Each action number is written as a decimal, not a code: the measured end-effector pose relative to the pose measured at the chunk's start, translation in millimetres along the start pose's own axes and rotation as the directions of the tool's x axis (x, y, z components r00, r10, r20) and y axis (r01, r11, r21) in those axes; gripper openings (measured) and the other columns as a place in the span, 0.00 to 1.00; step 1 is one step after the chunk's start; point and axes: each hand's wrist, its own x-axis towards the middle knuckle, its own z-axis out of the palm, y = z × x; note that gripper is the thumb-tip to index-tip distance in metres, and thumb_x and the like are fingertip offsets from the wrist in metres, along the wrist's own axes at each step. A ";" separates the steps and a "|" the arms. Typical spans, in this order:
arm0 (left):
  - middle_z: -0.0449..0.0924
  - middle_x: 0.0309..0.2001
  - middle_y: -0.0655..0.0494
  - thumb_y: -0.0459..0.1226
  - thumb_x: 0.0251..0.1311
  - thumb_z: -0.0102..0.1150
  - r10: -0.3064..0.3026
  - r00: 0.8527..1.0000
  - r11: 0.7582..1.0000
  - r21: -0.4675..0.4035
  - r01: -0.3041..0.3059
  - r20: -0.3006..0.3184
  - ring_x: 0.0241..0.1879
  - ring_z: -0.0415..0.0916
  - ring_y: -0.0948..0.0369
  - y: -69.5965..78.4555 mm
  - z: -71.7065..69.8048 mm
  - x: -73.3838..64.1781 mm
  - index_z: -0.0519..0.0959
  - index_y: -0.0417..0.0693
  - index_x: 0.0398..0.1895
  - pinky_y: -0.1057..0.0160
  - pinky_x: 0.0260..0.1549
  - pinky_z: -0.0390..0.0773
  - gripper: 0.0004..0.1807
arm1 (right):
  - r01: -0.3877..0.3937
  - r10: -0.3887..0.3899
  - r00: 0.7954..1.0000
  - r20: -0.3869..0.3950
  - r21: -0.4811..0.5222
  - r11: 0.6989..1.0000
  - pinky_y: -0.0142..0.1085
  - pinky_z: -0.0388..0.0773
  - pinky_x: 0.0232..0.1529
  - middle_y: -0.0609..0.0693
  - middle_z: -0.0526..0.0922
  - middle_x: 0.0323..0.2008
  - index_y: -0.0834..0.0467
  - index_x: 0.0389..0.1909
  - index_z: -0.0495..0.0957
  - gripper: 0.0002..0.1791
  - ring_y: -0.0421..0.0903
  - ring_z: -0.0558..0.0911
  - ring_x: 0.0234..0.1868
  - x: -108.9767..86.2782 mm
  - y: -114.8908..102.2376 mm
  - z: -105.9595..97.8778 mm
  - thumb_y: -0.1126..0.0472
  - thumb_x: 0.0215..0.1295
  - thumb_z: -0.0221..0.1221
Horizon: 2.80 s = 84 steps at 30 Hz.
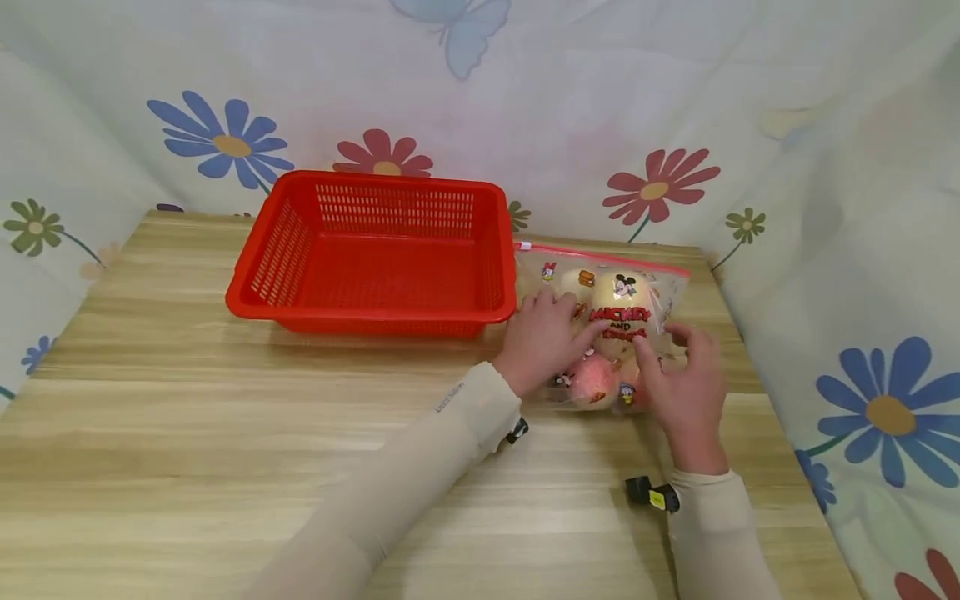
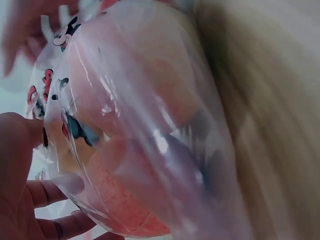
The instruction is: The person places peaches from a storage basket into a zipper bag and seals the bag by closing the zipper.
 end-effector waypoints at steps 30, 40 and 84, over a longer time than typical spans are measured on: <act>0.59 0.71 0.45 0.60 0.60 0.51 0.104 0.994 0.994 0.045 -0.102 -0.037 0.71 0.56 0.49 9.0 1.7 -6.9 0.55 0.49 0.74 0.52 0.71 0.60 0.44 | 0.537 -0.466 0.838 0.284 -0.277 0.797 0.62 0.57 0.65 0.58 0.70 0.66 0.53 0.58 0.77 0.23 0.61 0.63 0.68 62.6 -24.0 22.1 0.52 0.63 0.60; 0.30 0.79 0.54 0.77 0.48 0.41 0.099 0.985 0.985 0.130 -0.117 0.139 0.78 0.30 0.49 23.7 19.8 18.9 0.32 0.54 0.78 0.42 0.74 0.46 0.63 | 0.488 -0.192 0.804 0.563 -0.439 0.754 0.67 0.36 0.71 0.53 0.39 0.79 0.46 0.77 0.46 0.38 0.61 0.37 0.78 85.8 -3.5 26.2 0.42 0.70 0.46; 0.41 0.78 0.49 0.79 0.48 0.33 0.045 0.992 0.968 0.240 -0.072 0.114 0.77 0.34 0.44 9.2 33.0 25.4 0.44 0.56 0.78 0.38 0.71 0.49 0.59 | 0.264 -0.069 0.790 0.609 -0.236 0.935 0.64 0.54 0.70 0.59 0.42 0.78 0.45 0.76 0.49 0.40 0.61 0.45 0.77 77.9 29.9 33.3 0.31 0.69 0.36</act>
